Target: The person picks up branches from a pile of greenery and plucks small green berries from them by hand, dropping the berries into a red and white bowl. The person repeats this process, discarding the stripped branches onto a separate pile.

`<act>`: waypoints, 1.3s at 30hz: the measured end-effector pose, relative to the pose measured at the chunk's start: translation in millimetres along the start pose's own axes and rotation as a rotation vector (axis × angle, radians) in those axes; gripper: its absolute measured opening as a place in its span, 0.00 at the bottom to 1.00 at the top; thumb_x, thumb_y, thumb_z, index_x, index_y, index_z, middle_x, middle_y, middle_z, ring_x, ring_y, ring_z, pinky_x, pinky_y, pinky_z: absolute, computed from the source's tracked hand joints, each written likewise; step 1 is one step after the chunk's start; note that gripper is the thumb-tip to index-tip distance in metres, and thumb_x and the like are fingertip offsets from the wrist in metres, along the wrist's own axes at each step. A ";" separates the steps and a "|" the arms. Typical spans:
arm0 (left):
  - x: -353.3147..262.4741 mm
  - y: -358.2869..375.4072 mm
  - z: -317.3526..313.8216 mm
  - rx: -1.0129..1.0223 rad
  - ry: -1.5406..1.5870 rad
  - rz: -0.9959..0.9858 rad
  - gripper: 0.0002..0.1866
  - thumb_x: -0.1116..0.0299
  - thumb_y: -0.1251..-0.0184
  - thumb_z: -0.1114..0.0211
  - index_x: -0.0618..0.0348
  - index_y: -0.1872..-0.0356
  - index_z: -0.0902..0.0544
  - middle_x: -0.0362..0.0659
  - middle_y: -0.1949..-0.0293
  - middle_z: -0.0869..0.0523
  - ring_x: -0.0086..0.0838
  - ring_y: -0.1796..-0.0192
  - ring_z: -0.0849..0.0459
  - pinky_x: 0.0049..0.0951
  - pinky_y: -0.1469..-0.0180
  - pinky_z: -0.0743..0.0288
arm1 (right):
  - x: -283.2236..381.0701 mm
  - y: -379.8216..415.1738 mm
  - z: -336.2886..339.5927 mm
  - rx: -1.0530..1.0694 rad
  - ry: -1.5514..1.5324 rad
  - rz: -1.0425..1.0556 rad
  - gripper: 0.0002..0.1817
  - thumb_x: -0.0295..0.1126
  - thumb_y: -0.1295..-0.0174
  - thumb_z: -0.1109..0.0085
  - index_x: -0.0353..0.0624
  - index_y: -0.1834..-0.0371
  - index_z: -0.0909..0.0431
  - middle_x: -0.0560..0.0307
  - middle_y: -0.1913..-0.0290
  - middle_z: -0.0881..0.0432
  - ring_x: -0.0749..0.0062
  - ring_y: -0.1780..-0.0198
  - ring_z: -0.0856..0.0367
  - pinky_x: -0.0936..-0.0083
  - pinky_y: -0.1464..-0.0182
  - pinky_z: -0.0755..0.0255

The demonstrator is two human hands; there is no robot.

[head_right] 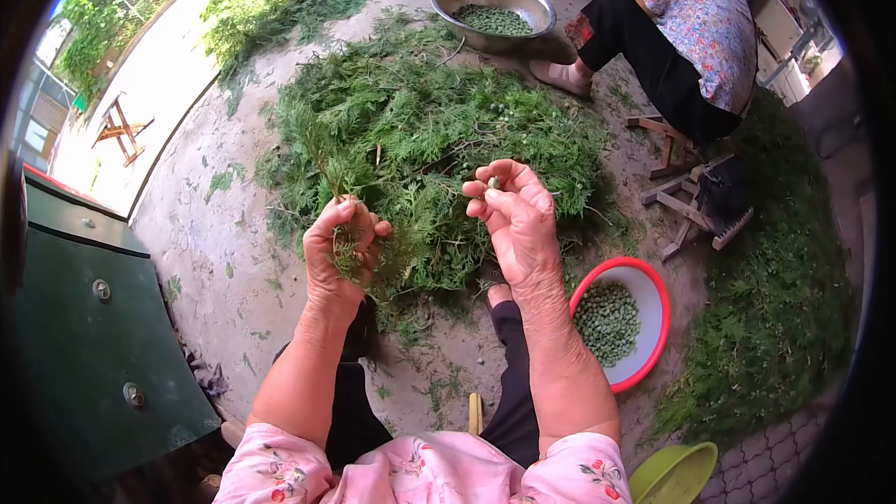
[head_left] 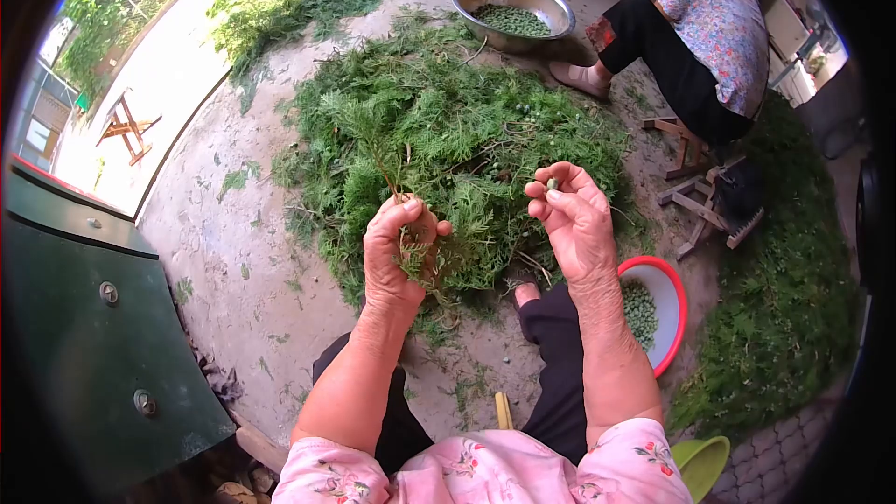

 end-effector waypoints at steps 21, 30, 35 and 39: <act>27.9 2.9 2.9 -0.044 -0.207 0.243 0.09 0.71 0.42 0.41 0.56 0.60 0.26 0.36 0.65 0.22 0.23 0.65 0.22 0.28 0.65 0.25 | -41.7 14.4 -29.3 0.208 0.564 -0.054 0.11 0.21 0.42 0.46 0.38 0.56 0.21 0.64 0.69 0.23 0.86 0.75 0.27 0.89 0.74 0.32; 46.8 7.4 -8.5 0.036 -0.503 0.309 0.07 0.67 0.38 0.42 0.58 0.65 0.25 0.37 0.75 0.23 0.22 0.77 0.27 0.22 0.76 0.32 | -26.2 25.0 -22.0 0.109 0.857 0.196 0.12 0.17 0.47 0.46 0.36 0.59 0.22 0.59 0.68 0.22 0.82 0.75 0.25 0.83 0.73 0.30; 71.9 14.4 -10.0 0.098 -0.514 0.402 0.06 0.66 0.37 0.43 0.57 0.67 0.25 0.37 0.78 0.25 0.22 0.79 0.29 0.22 0.78 0.37 | -23.6 34.3 -0.7 0.025 0.884 0.093 0.11 0.16 0.48 0.47 0.36 0.61 0.23 0.50 0.70 0.23 0.69 0.77 0.22 0.78 0.75 0.28; 86.3 28.0 -2.4 0.118 -0.452 0.464 0.05 0.67 0.36 0.43 0.57 0.67 0.26 0.38 0.78 0.25 0.22 0.79 0.29 0.22 0.78 0.39 | 11.1 33.5 32.8 -0.085 1.123 0.280 0.09 0.16 0.47 0.49 0.36 0.63 0.24 0.52 0.72 0.24 0.72 0.76 0.22 0.79 0.74 0.27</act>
Point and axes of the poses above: each hand's wrist, its own y-axis away from the middle knuckle, its own z-axis out of the back of the hand, x = y × z, the point moved 8 cm from there along -y, towards the middle knuckle
